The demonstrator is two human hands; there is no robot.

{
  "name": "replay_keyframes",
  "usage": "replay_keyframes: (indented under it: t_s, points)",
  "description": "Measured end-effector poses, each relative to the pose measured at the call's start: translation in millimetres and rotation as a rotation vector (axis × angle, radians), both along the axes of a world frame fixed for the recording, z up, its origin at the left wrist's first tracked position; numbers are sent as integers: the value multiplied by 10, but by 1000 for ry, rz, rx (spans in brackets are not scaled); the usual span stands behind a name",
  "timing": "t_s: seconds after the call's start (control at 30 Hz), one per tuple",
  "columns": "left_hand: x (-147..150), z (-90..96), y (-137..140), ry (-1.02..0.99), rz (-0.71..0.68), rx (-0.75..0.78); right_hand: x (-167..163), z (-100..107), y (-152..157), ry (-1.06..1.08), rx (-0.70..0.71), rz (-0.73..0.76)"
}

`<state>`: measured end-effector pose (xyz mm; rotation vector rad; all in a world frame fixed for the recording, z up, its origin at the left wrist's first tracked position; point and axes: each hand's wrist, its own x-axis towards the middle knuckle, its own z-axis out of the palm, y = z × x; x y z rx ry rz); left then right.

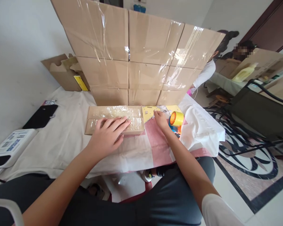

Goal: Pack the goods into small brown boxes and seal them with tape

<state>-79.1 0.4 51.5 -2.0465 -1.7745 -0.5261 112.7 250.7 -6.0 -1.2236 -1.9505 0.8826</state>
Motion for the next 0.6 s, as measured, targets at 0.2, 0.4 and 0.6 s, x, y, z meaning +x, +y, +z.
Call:
replay_keyframes:
  t_s: [0.2,0.4,0.6]
  points:
    - [-57,-30,-13,13,-46,-1,7,271,-345,251,-108,143]
    - [6,-94,-65,-94,-59,162,43,617,-969,515,-294,346]
    - [241,-56,-174,-463,-171,116,103,696,-1518,401,-196,433]
